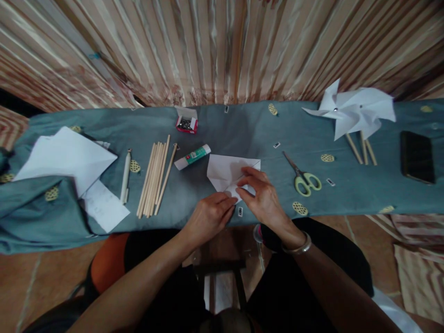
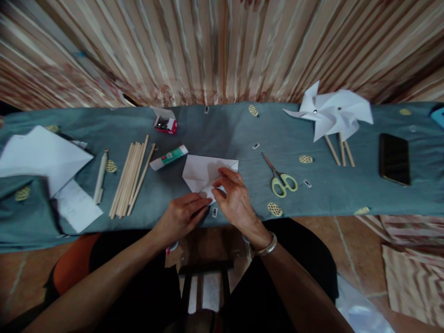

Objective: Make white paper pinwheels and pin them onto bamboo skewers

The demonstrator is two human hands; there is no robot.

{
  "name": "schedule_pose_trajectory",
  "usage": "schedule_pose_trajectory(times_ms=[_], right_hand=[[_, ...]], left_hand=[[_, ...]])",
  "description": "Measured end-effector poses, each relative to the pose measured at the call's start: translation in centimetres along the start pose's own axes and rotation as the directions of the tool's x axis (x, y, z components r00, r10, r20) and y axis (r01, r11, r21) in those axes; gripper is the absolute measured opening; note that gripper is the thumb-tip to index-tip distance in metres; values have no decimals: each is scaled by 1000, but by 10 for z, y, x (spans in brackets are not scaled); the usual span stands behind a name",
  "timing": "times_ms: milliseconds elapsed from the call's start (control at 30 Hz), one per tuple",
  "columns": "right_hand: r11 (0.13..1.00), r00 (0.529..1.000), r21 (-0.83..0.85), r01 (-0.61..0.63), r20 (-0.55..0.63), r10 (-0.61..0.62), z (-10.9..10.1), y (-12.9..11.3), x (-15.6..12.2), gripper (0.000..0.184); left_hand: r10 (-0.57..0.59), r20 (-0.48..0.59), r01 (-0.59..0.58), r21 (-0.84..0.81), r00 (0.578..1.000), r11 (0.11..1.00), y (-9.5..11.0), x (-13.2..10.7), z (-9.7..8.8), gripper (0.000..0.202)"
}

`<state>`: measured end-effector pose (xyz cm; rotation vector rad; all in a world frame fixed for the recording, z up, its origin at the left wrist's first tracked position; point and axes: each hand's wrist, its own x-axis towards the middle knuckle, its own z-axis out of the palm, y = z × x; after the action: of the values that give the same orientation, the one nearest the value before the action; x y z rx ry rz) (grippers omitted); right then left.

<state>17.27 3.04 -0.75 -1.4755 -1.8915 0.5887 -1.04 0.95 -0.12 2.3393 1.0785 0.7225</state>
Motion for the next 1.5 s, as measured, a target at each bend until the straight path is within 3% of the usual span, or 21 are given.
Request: schedule_pose_trajectory(times_ms=[233, 433, 733, 1100, 1333, 1500], right_hand=[[994, 997, -72, 82, 13, -82, 1, -1, -5, 20], [963, 981, -206, 174, 121, -151, -1, -7, -11, 35], [838, 930, -411, 360, 232, -286, 6, -15, -16, 41], [880, 936, -340, 332, 232, -263, 11, -19, -4, 36], [942, 987, -293, 163, 50, -155, -17, 6, 21, 46], [951, 995, -298, 89, 62, -74, -29, 20, 35, 42]], left_hand=[[-10, 5, 10, -16, 1000, 1000, -2, 0, 2, 22], [-6, 10, 6, 8, 1000, 1000, -1, 0, 2, 21], [-38, 63, 32, 95, 997, 995, 2, 2, -1, 14], [-39, 87, 24, 159, 995, 987, -1, 3, 1, 12], [11, 57, -22, 192, 998, 981, -1, 1, 0, 19], [90, 38, -97, 252, 995, 963, -2, 4, -8, 16]])
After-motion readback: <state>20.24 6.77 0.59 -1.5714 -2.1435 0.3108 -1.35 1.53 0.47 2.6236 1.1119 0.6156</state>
